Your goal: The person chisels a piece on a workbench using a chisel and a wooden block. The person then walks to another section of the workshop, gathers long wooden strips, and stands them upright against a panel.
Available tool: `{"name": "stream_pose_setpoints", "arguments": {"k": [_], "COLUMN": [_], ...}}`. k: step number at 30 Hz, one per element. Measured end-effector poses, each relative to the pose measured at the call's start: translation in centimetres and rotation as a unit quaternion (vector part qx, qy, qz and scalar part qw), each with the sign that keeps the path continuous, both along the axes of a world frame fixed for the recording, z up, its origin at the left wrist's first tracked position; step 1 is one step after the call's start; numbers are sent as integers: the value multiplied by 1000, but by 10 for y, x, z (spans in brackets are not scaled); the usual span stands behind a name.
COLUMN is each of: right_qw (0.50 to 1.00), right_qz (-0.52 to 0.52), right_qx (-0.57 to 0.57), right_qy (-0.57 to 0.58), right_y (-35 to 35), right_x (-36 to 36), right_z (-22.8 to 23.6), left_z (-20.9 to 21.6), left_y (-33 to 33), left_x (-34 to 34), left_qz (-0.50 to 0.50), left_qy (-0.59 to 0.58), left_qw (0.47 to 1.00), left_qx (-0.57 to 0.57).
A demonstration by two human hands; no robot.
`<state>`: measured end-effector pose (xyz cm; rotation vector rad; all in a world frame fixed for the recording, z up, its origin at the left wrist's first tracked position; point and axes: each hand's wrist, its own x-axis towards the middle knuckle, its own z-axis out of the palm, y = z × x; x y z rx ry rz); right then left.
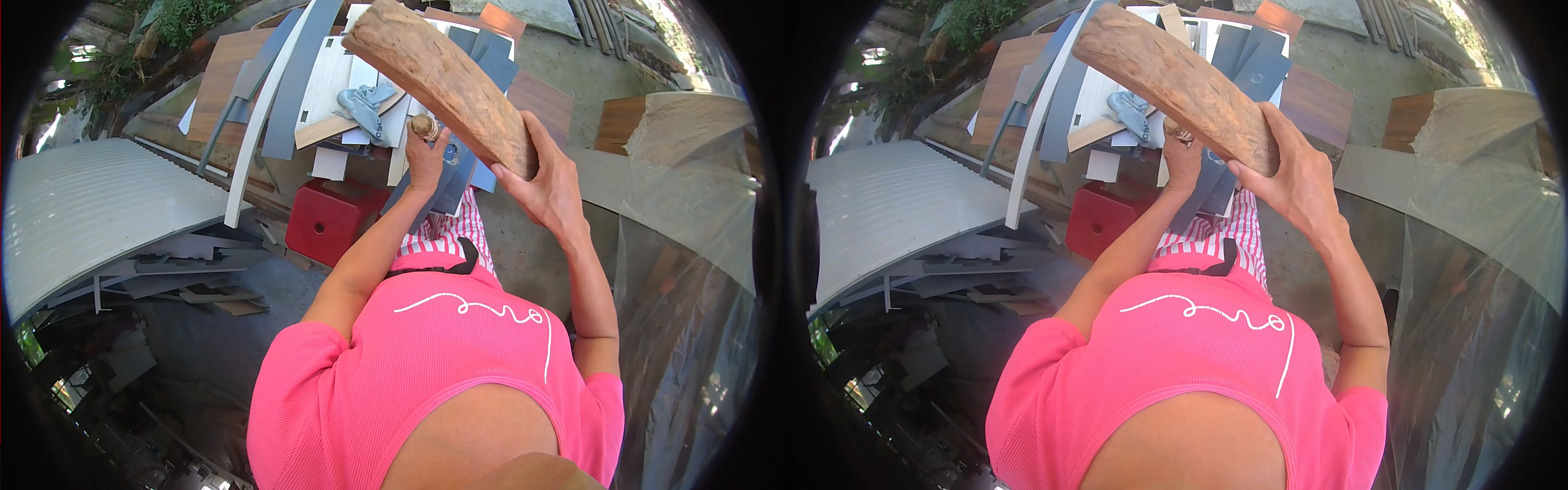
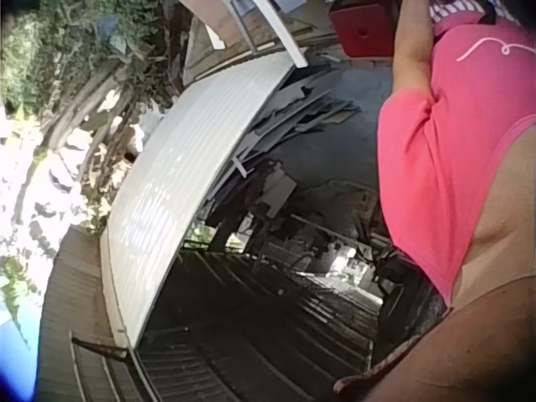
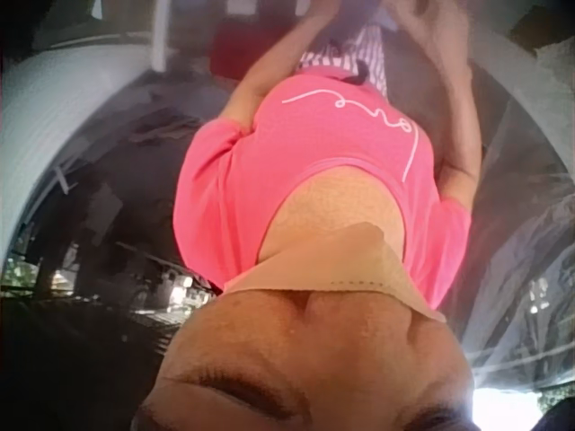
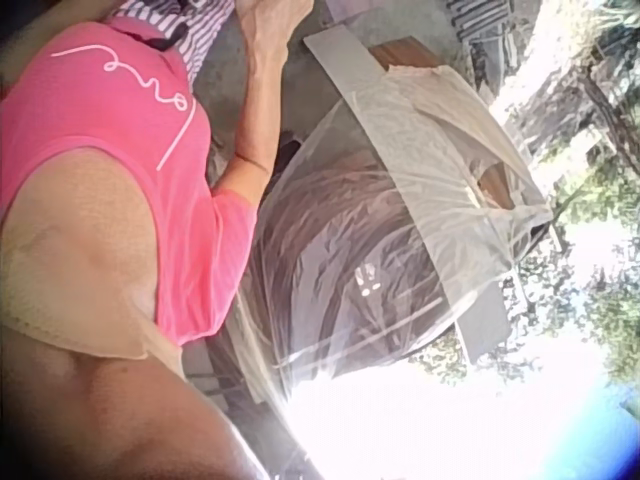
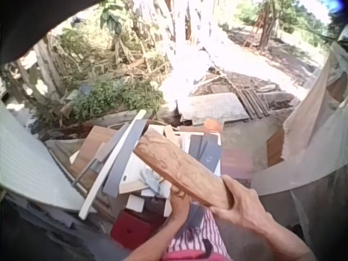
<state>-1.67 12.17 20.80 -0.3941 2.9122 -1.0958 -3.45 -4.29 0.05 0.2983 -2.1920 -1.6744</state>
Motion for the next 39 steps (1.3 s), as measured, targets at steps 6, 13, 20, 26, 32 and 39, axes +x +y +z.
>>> {"name": "stream_pose_setpoints", "arguments": {"k": [6,13,20,26,32,39], "right_qw": [973,985,977,968,963,957], "right_qz": [90,-7,-108,-139,-173,-193], "right_qx": [175,49,-75,-106,-106,-114], "right_qy": [-119,-165,-168,-178,-175,-185], "right_y": [-3,-8,6,3,14,13], "right_x": [-10,-12,10,28,36,35], "right_z": [-19,-20,-48,-60,-61,-61], "left_z": [-27,1,-17,-58,-19,-6], "left_y": [-11,-7,-28,-66,-44,-31], "left_x": [-7,-8,-31,-50,-39,-31], "left_qz": [-32,6,99,179,140,91], "left_qy": [117,22,-42,-104,-52,-29], "left_qw": [966,999,984,932,929,973], "left_qx": [-226,24,140,297,337,210]}}
